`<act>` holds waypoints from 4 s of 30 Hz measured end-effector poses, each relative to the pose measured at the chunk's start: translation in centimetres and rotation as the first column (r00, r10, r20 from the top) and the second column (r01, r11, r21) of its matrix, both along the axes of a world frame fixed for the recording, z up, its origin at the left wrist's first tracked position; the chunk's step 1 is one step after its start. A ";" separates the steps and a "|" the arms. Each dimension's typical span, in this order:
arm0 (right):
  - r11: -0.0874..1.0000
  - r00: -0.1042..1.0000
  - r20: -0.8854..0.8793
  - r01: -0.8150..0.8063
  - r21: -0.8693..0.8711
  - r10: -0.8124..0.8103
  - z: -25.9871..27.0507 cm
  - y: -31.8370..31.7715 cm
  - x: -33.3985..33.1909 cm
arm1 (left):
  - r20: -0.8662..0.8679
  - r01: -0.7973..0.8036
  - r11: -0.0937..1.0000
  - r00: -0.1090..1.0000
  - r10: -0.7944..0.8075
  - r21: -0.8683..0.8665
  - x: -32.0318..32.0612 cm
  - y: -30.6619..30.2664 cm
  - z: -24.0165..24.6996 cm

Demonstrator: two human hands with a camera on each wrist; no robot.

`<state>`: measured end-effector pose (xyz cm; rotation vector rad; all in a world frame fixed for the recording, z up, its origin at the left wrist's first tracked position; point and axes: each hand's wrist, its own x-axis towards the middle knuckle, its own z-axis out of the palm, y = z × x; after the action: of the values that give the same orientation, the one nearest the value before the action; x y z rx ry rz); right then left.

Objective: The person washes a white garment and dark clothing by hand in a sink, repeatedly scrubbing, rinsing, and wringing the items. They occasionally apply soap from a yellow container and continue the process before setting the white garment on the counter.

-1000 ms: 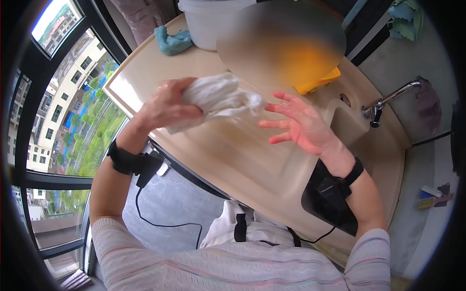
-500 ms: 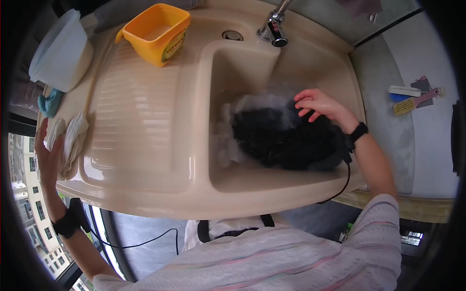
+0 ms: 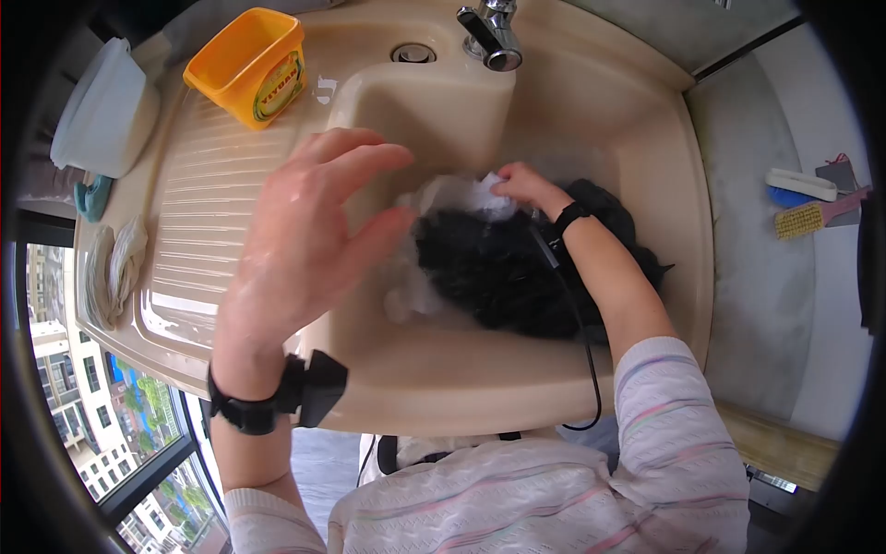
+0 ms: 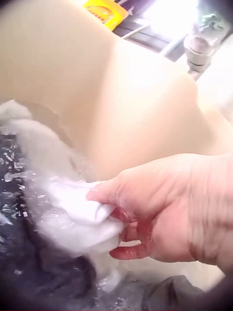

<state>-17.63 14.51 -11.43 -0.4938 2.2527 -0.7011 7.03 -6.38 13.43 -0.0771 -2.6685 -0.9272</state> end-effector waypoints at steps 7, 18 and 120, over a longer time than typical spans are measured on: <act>0.959 0.956 0.293 0.074 -0.273 0.010 9.1 0.3 -0.3 | 0.203 -0.037 0.994 0.979 0.016 0.101 -4.0 3.1 -3.6; 0.853 0.904 0.258 -0.181 -0.489 0.340 15.0 -4.4 4.8 | 0.281 -0.268 0.847 0.948 0.148 0.460 -7.1 3.8 -11.0; 0.833 0.970 0.148 -0.080 -0.548 0.191 18.0 -0.7 7.5 | 0.545 -0.557 -0.016 0.818 -0.186 0.830 -4.3 5.1 -11.9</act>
<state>-10.11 13.82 6.57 -0.8070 1.7927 -1.2613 2.69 -1.32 1.49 1.0328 -1.4069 -2.8048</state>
